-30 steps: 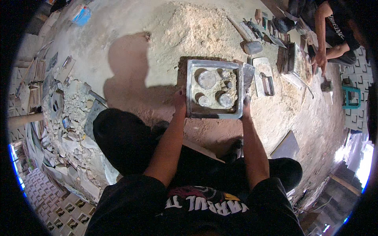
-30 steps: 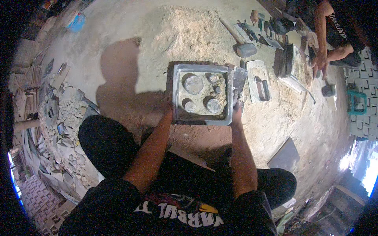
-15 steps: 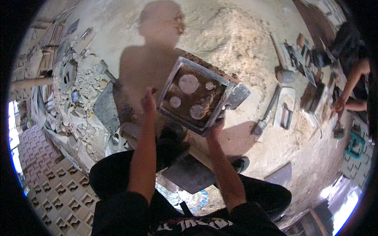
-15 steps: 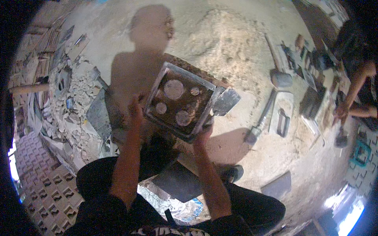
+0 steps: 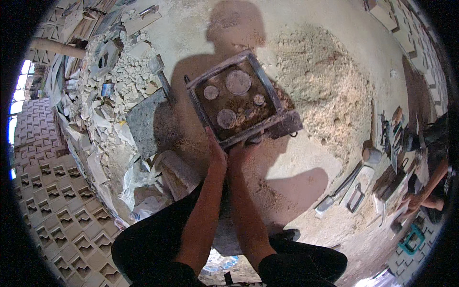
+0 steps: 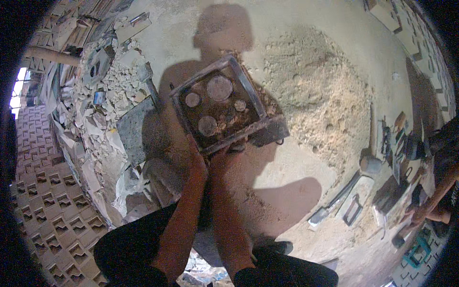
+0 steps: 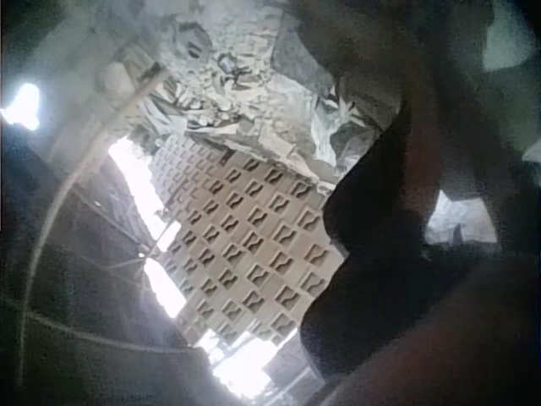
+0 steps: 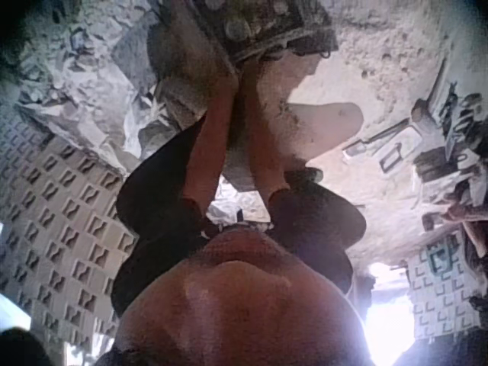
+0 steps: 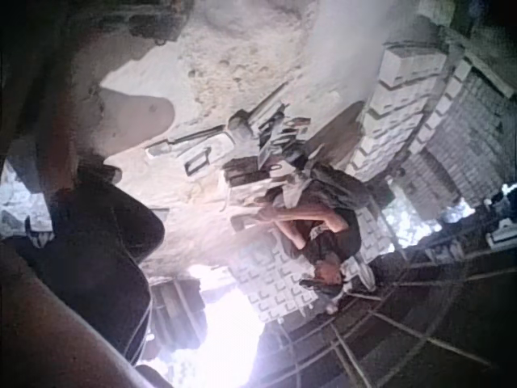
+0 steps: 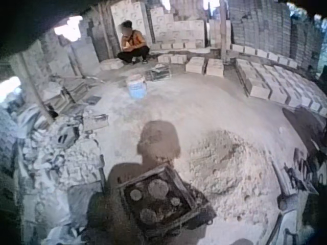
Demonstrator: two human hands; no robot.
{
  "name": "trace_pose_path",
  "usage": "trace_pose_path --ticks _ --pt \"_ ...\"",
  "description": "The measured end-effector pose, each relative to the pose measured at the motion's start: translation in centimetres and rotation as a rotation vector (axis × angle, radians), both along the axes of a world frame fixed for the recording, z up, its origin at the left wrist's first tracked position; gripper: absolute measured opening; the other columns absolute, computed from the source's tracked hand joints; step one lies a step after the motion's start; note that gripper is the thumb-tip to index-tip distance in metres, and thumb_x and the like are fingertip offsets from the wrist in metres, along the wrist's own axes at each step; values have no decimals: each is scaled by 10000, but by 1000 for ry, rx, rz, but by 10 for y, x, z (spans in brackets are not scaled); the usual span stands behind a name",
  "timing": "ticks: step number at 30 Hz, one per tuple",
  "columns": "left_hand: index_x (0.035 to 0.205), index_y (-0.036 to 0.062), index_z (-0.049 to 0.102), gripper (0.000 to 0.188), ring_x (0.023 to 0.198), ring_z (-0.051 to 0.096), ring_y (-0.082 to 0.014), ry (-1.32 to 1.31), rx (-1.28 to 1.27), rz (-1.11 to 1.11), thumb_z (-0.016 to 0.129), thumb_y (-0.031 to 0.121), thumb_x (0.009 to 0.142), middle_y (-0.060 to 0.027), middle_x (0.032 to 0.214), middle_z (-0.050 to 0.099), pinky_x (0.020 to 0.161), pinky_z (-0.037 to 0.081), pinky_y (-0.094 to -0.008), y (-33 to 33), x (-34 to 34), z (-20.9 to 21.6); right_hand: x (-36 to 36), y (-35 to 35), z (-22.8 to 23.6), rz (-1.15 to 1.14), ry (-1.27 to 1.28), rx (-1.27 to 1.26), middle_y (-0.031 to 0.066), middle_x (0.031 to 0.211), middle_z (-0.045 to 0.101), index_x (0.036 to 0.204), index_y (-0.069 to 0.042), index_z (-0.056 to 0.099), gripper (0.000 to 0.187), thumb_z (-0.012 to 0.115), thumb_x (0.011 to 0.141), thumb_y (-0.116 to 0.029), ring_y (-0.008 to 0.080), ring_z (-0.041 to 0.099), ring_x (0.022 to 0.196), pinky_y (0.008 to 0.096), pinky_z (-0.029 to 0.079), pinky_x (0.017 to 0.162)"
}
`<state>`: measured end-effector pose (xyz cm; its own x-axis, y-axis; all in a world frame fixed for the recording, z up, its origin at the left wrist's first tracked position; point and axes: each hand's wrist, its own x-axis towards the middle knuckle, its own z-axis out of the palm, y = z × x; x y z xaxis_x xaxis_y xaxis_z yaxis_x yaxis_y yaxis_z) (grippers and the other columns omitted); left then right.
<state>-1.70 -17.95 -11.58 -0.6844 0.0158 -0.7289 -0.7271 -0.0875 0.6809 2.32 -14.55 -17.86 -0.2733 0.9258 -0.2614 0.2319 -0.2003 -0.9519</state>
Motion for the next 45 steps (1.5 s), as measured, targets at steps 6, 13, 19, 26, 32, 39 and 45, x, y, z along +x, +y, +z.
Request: trace_pose_path --ticks 6,13,19,26,32,39,45 --pt "1482 103 95 867 1415 67 -272 -11 -85 89 298 690 877 -82 1542 83 1132 79 -397 4 -6 -4 -13 1 43 -122 259 -223 176 1423 294 1415 -4 190 654 569 914 -187 276 331 1278 383 273 1060" --pt "1443 24 226 861 1336 288 -302 224 76 40 246 685 893 -163 1467 278 1087 220 -370 29 -50 -28 -53 36 18 -11 186 -48 172 1352 385 1381 12 248 660 623 882 -203 286 388 1234 390 301 1040" --pt "1361 -34 371 915 1245 416 -356 187 -77 19 205 720 869 -238 1355 418 1029 323 -407 51 -131 -37 -139 66 24 -30 70 21 215 1260 464 1294 28 354 547 610 883 -227 321 464 1151 399 360 964" --pt "1244 -57 487 852 1129 492 -434 394 -487 -260 204 667 895 -287 1203 525 970 361 -458 151 -226 -42 -203 231 -1 291 114 407 135 985 605 1133 12 496 402 620 871 -267 278 589 922 395 474 763" --pt "1168 -100 518 804 1084 507 -466 718 -323 -523 208 603 930 -315 1136 548 951 368 -482 96 -163 -64 -54 166 45 431 86 25 173 867 635 1164 -3 462 392 609 871 -219 228 652 707 374 513 581" --pt "1123 -56 548 564 1062 535 -425 444 -467 -693 339 443 965 -282 1101 578 932 399 -466 88 7 75 165 114 138 268 -408 157 83 741 618 1017 -23 500 339 648 852 -280 158 596 588 313 476 537" --pt "1134 -46 550 476 1055 575 -315 468 -309 -623 458 385 953 -236 1087 604 923 424 -370 50 50 244 178 52 352 53 -424 -346 39 588 549 1034 4 547 408 653 845 -342 116 525 455 283 410 424"
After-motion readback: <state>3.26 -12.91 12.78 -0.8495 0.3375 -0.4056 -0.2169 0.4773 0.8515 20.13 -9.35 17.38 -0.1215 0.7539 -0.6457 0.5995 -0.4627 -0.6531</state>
